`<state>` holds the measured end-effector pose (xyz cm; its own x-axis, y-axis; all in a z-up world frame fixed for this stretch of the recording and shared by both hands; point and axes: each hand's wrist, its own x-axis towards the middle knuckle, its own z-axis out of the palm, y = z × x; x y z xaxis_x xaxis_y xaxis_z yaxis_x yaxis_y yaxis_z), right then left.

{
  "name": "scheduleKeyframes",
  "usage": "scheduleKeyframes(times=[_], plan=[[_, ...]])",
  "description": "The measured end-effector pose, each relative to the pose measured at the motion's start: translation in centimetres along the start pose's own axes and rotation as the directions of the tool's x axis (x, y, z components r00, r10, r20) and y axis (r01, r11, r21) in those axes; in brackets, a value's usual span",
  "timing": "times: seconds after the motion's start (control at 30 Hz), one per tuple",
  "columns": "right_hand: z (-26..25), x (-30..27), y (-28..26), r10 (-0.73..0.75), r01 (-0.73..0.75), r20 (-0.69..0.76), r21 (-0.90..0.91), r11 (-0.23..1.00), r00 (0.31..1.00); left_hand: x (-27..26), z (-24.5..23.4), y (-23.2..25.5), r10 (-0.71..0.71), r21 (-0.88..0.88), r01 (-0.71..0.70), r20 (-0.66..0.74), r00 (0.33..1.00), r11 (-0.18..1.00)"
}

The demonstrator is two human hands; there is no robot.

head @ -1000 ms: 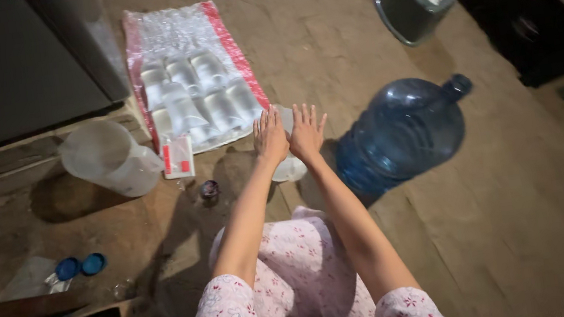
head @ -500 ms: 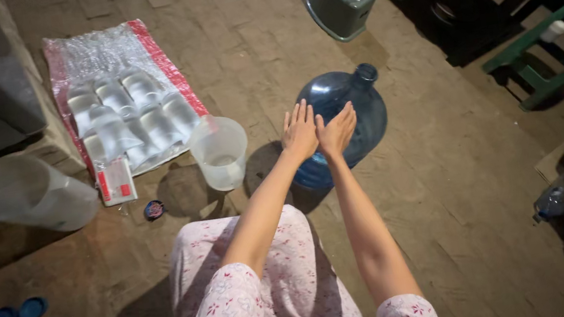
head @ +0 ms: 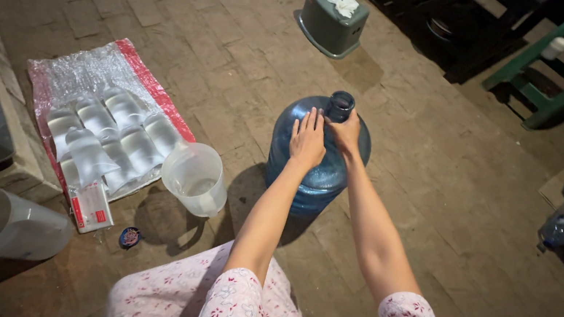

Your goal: The person fills small plastic water bags with water from a large water dispenser using a plastic pitcher. They pour water into each bag, seal them, and place them on a tray.

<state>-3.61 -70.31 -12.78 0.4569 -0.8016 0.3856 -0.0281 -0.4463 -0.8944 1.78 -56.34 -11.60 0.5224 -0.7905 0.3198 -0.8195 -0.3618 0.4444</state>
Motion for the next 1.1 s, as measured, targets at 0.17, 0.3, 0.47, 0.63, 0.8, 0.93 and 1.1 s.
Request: scheduleKeyframes(times=[0.17,0.3,0.47,0.63,0.8,0.93,1.1], plan=[[1.0,0.0,-0.4,-0.028,0.025,-0.087,-0.036,0.999,0.996,0.4,0.7,-0.8,-0.005,-0.038,0.001,-0.084,0.996,0.999],[1.6,-0.9,-2.7,-0.004,-0.008,-0.110,-0.113,0.994,0.994,-0.4,-0.8,-2.6,-0.040,-0.068,0.035,-0.081,0.996,0.997],[4.4,-3.9,-7.0,-0.090,0.058,-0.101,-0.284,0.957,0.991,-2.7,-3.2,-5.5,-0.129,-0.060,0.126,-0.063,0.990,0.990],[9.1,-7.5,-11.0,-0.127,0.094,-0.068,-0.359,0.929,0.990,-6.4,-5.1,-11.4,-0.433,-0.024,0.433,-0.018,0.901,0.901],[11.5,-9.3,-12.5,-0.243,0.212,-0.030,-0.392,0.895,0.969,-12.6,-5.0,-22.0,-0.816,0.195,0.801,-0.009,0.579,0.566],[15.2,-10.3,-13.1,-0.334,0.279,-0.029,-0.489,0.827,0.942,-16.6,-4.3,-28.2,-0.957,0.075,0.955,-0.035,0.289,0.286],[17.3,-10.6,-13.8,-0.300,0.259,0.004,-0.516,0.816,0.954,-19.2,-3.6,-32.0,-0.975,-0.424,0.900,0.138,0.176,0.102]])
